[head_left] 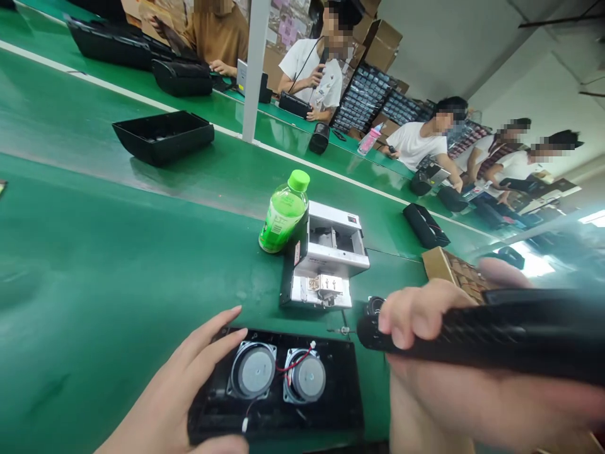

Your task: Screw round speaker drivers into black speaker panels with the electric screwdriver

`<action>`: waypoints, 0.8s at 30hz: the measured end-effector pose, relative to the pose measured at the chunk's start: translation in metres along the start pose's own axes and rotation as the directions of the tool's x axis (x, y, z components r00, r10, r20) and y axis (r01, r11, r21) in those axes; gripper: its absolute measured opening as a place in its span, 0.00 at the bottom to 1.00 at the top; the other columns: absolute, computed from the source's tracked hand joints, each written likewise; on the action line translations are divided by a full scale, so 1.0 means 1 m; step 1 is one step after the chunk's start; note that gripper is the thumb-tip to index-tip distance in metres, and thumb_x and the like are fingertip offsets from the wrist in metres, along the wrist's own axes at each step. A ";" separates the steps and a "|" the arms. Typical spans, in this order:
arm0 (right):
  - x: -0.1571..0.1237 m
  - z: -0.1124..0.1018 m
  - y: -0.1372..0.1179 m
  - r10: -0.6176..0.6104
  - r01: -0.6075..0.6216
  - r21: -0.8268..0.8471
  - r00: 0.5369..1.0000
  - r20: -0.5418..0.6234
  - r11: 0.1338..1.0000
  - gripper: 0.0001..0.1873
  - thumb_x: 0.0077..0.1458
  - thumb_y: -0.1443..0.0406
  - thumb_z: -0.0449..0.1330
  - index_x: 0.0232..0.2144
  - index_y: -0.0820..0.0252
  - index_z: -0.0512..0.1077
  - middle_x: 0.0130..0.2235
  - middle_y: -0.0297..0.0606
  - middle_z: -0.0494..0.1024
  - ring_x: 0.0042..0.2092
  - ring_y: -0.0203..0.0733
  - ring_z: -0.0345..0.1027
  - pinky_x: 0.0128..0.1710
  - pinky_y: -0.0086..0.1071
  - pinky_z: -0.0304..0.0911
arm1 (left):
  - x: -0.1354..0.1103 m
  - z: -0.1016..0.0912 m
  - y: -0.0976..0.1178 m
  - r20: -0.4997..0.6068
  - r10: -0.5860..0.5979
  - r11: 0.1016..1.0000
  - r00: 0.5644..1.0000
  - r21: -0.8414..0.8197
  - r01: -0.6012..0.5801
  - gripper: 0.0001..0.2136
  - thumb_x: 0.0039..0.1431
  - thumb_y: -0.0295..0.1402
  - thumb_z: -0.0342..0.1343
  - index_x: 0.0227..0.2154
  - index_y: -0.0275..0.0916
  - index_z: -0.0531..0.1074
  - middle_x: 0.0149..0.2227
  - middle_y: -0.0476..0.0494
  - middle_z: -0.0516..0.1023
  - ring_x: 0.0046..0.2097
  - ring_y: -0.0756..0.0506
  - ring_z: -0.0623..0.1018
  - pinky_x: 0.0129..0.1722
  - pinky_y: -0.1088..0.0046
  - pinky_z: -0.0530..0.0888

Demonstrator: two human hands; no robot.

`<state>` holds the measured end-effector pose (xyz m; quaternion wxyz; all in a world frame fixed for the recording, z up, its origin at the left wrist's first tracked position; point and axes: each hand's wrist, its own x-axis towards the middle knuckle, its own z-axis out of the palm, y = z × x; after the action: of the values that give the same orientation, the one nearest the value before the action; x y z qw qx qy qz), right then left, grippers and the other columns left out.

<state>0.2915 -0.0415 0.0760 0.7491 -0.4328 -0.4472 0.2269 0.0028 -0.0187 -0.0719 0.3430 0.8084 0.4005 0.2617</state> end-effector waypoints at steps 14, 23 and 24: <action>-0.063 0.008 -0.018 0.344 -0.357 0.001 0.900 0.267 0.934 0.29 0.80 0.59 0.44 0.35 0.48 0.82 0.22 0.34 0.75 0.22 0.42 0.71 0.27 0.42 0.70 | 0.005 -0.003 0.000 0.043 0.075 0.996 0.996 -0.051 -0.073 0.39 0.67 0.62 0.63 0.75 0.58 0.56 0.80 0.38 0.54 0.78 0.27 0.62 0.72 0.33 0.69; -0.080 0.014 0.002 0.257 -0.281 0.088 0.941 0.218 0.956 0.13 0.76 0.55 0.57 0.56 0.43 0.77 0.28 0.30 0.84 0.24 0.42 0.74 0.25 0.42 0.73 | 0.008 -0.002 0.001 0.014 0.125 0.988 0.992 -0.090 -0.123 0.42 0.65 0.63 0.65 0.75 0.54 0.58 0.80 0.35 0.55 0.77 0.28 0.63 0.73 0.39 0.70; -0.080 0.014 0.003 0.253 -0.277 0.081 0.941 0.222 0.958 0.13 0.76 0.55 0.57 0.56 0.42 0.77 0.29 0.31 0.84 0.24 0.42 0.74 0.25 0.43 0.72 | 0.008 -0.002 0.001 0.016 0.124 0.988 0.992 -0.095 -0.122 0.43 0.64 0.64 0.64 0.75 0.54 0.58 0.80 0.34 0.55 0.77 0.28 0.63 0.73 0.39 0.70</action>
<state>0.2402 -0.0916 0.0388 0.6833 -0.4204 -0.4479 0.3946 0.0062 -0.0117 -0.0683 0.3679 0.8175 0.3333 0.2920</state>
